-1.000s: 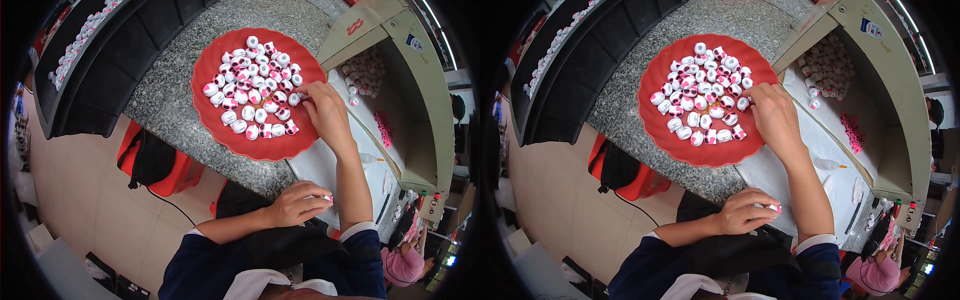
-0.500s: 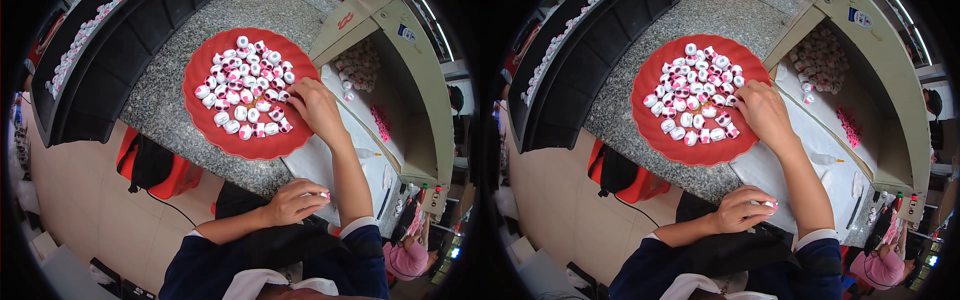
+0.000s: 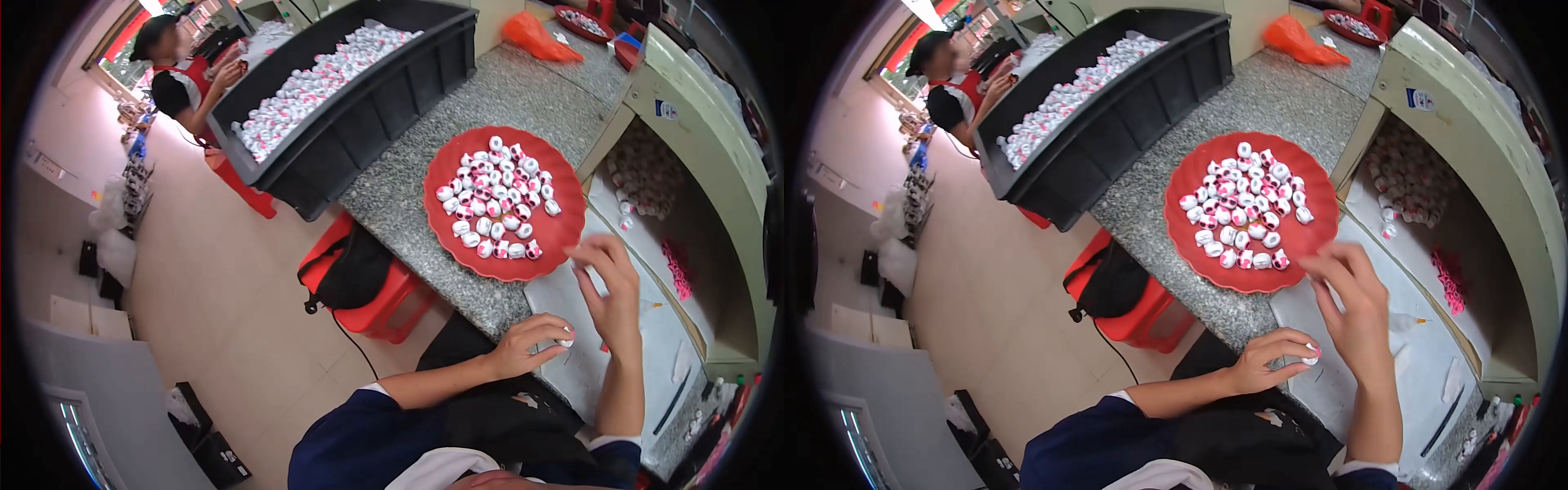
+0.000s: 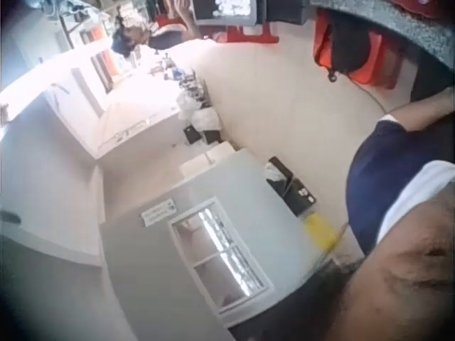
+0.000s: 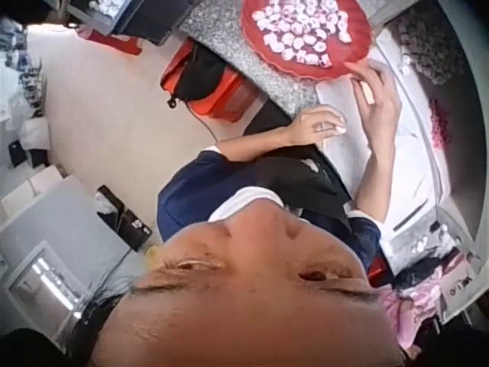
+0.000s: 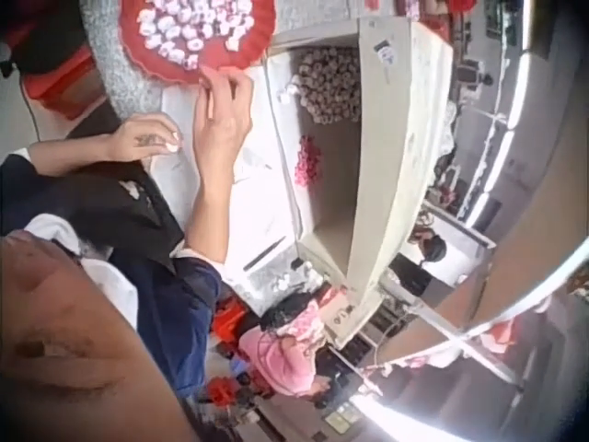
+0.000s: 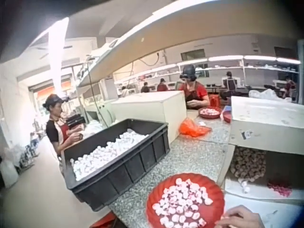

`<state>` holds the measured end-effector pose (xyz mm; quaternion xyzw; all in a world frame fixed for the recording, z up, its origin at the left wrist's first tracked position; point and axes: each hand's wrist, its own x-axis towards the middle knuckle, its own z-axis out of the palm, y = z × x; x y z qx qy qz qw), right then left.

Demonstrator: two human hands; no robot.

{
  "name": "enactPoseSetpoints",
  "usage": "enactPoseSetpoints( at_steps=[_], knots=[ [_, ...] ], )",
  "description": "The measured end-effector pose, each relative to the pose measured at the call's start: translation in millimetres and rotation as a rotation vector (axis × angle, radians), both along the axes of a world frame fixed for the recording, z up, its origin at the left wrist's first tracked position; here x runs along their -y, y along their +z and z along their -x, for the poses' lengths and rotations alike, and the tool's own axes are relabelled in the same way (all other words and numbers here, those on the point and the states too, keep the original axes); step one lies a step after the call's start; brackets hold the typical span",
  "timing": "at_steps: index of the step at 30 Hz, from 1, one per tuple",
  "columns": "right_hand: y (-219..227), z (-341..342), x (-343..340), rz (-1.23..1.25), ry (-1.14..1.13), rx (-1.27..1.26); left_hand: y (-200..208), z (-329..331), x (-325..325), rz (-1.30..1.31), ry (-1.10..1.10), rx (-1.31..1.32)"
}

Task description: Apply glue and attach small pink bows to white plastic toy heads.

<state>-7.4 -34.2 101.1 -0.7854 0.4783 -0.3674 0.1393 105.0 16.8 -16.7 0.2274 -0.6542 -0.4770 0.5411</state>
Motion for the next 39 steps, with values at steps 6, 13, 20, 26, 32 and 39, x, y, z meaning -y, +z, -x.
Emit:
enactPoseSetpoints(
  at_steps=[6, 13, 20, 26, 32, 39],
  knots=[
    [11, 140, -137, 0.008, -0.520, 0.146, -2, 16, 5, -0.059, 0.009, 0.038],
    [-24, 326, -287, 0.333, -1.253, 0.644, 8, 28, 6, -0.154, 0.239, 0.128],
    [-94, 457, -416, 0.324, -1.629, 0.568, 16, 76, -5, -0.098, 0.109, 0.254],
    [-132, 489, -357, -0.126, -1.807, 0.111, 17, 71, -8, -0.075, 0.169, 0.277],
    [-142, 507, -406, 0.143, -1.703, -0.110, 26, 93, 8, -0.212, 0.083, 0.094],
    [-59, 253, -183, -0.067, -0.747, 0.487, 30, 111, 32, -0.452, -0.079, -0.166]
  ],
)
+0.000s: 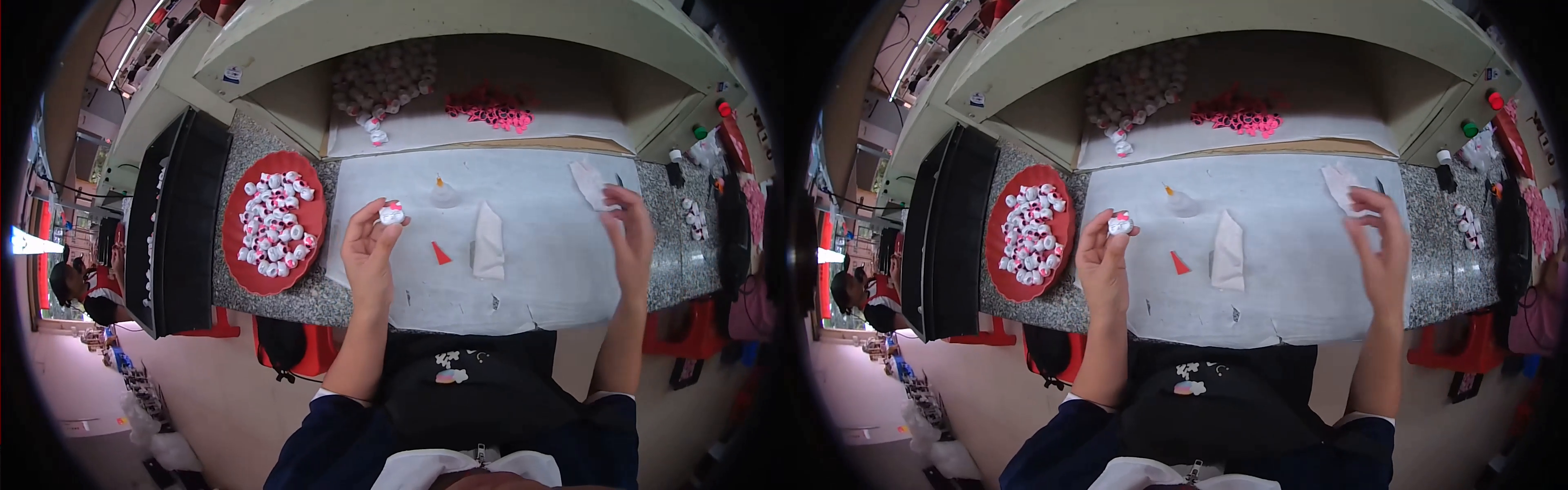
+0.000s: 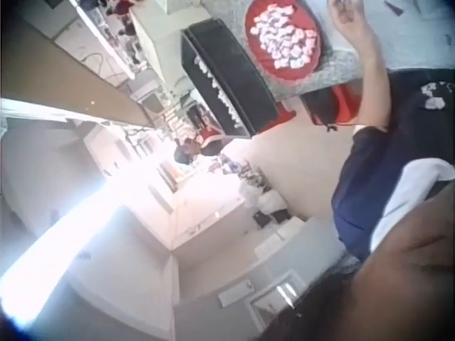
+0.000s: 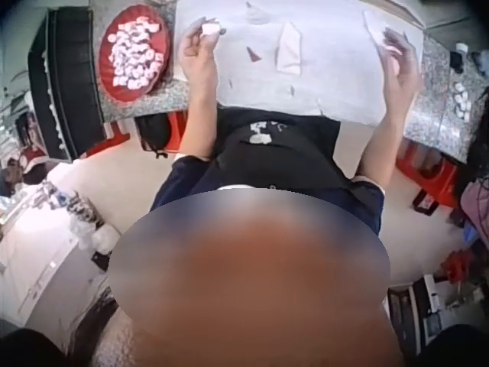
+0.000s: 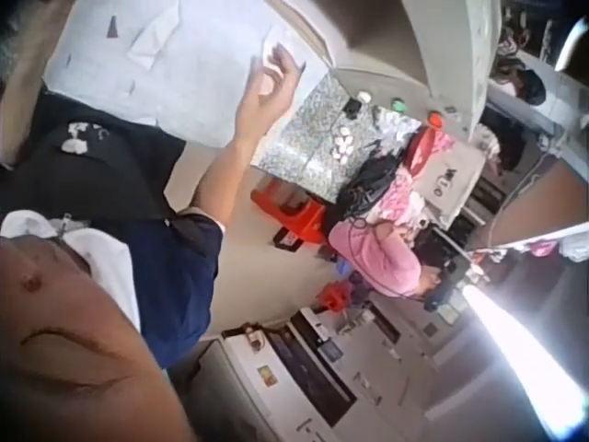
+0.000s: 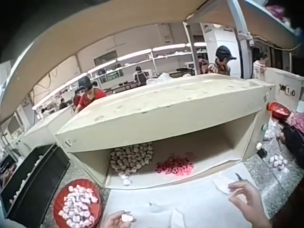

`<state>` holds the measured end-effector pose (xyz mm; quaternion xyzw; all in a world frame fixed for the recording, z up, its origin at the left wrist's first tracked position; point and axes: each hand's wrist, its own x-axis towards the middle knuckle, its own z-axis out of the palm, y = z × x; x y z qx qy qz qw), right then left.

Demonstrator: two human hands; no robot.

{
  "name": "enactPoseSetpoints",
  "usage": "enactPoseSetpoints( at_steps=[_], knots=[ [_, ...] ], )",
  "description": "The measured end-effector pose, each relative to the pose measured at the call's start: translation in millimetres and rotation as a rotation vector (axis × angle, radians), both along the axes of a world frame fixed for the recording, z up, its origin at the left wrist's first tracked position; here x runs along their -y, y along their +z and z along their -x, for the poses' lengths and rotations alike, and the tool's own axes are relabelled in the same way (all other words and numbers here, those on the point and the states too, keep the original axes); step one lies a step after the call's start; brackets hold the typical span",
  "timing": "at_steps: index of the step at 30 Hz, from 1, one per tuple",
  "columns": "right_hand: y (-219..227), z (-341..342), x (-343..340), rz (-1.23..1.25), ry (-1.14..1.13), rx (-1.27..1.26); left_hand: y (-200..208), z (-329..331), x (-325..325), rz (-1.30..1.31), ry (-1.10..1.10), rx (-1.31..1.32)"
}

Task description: Apply glue and attach small pink bows to white plastic toy heads.

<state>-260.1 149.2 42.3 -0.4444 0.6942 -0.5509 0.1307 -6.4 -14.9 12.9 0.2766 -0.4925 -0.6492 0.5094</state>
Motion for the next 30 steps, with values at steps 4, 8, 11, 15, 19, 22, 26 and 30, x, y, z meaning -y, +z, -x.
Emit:
enactPoseSetpoints(
  at_steps=[4, 8, 11, 15, 19, 22, 26, 30],
  knots=[
    [1, -78, 78, -0.089, 0.358, 0.001, -3, 5, -5, -0.017, -0.064, 0.019],
    [-19, -94, 114, -0.099, 0.376, -0.038, -4, 2, -7, -0.015, -0.116, 0.106],
    [-41, -83, 122, -0.156, 0.414, -0.004, -10, 3, -7, 0.077, -0.125, 0.179],
    [-26, -74, 94, -0.061, 0.398, 0.200, -11, 8, -5, 0.239, -0.100, 0.477],
    [-5, -69, 42, 0.089, 0.282, 0.672, -13, -1, -2, 0.316, -0.107, 0.620],
    [-23, -53, 4, 0.163, 0.180, 0.842, 0, 12, -10, 0.264, -0.185, 0.615],
    [-28, -56, -11, 0.170, 0.100, 0.967, 17, 35, -20, 0.169, -0.314, 0.424],
    [-20, -64, -3, 0.184, 0.114, 0.842, 23, 46, -29, 0.021, -0.351, 0.306]
  ],
)
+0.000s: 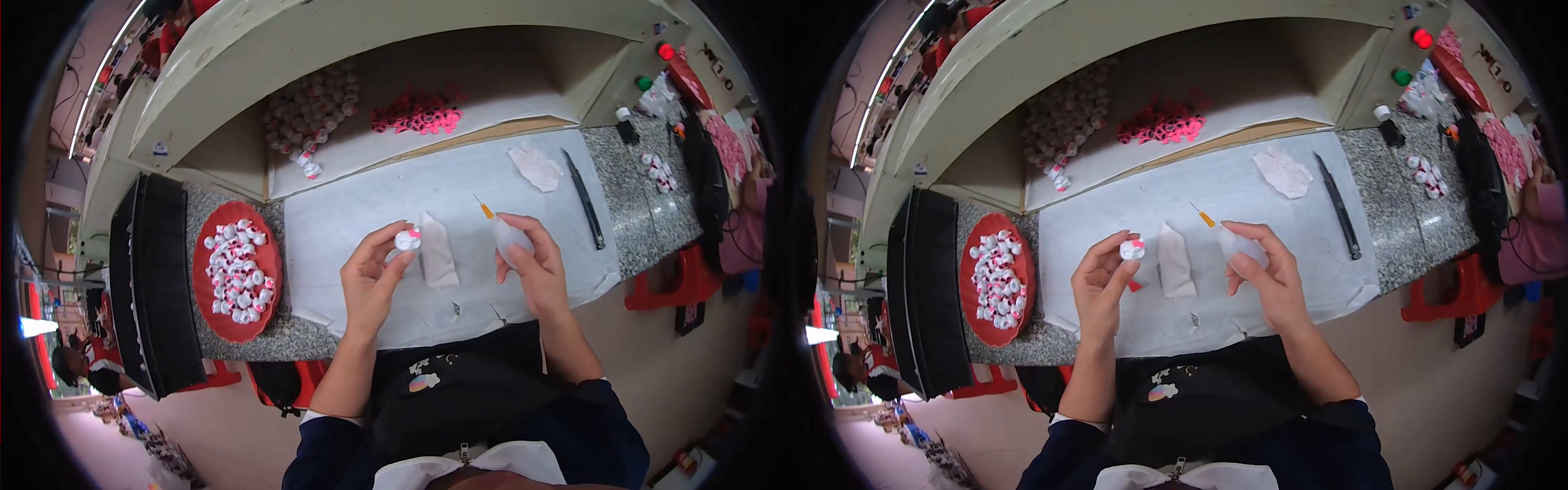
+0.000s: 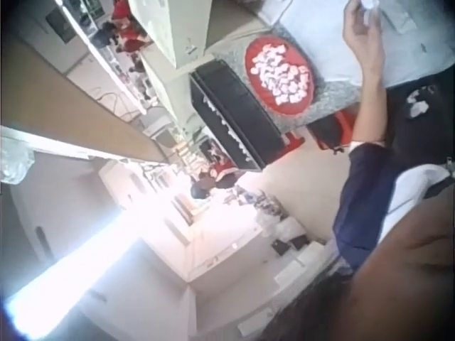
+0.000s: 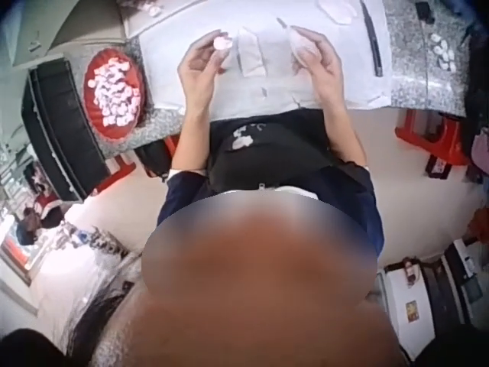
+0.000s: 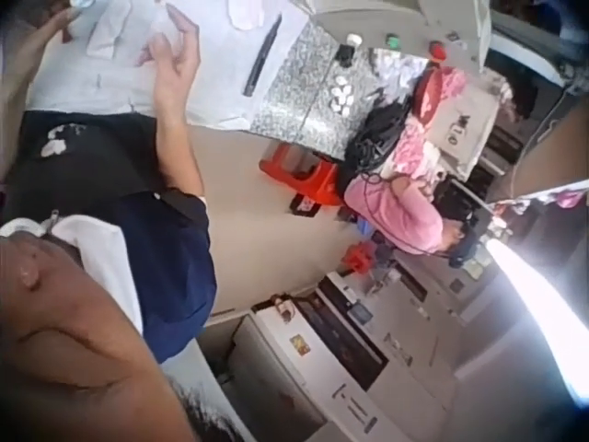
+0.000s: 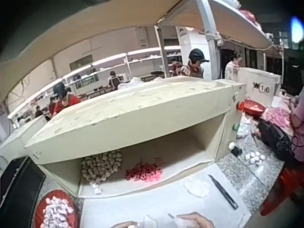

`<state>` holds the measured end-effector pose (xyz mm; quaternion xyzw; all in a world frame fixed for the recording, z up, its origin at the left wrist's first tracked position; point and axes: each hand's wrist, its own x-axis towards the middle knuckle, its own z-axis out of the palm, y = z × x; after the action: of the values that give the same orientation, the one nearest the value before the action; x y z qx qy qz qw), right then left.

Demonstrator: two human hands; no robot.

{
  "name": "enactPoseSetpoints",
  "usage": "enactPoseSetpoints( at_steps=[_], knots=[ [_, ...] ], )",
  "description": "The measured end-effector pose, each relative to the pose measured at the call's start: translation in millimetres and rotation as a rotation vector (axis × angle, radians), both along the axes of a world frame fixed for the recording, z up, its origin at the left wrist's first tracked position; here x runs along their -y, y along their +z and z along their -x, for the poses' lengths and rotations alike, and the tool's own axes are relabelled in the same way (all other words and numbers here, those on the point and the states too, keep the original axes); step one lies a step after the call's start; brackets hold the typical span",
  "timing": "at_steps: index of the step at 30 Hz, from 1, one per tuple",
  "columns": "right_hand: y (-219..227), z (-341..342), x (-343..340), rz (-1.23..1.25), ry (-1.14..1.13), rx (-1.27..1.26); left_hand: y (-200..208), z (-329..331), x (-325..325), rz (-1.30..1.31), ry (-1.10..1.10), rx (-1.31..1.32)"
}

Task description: Apply glue and attach small pink bows to white plastic toy heads.

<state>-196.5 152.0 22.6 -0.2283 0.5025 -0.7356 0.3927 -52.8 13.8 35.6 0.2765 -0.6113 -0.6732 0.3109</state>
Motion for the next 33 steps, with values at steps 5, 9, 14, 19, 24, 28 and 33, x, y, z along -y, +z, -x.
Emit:
enactPoseSetpoints(
  at_steps=[5, 9, 14, 19, 24, 28, 33],
  knots=[
    [13, -13, 24, 0.132, -0.048, -0.158, -12, -13, 7, -0.078, 0.062, -0.148],
    [34, -30, 49, 0.258, -0.119, -0.122, -17, -23, 12, -0.096, 0.087, -0.200],
    [23, -46, 62, 0.378, -0.186, -0.285, -25, -30, 13, -0.151, 0.119, -0.267],
    [12, -51, 62, 0.474, -0.136, -0.765, -31, -35, 15, -0.183, 0.088, -0.316],
    [14, -53, 63, 0.442, -0.119, -0.821, -30, -35, 15, -0.208, 0.102, -0.327],
    [13, -54, 64, 0.435, -0.118, -0.821, -29, -35, 15, -0.219, 0.099, -0.328],
    [13, -55, 64, 0.440, -0.116, -0.816, -28, -35, 15, -0.226, 0.089, -0.326]
  ],
)
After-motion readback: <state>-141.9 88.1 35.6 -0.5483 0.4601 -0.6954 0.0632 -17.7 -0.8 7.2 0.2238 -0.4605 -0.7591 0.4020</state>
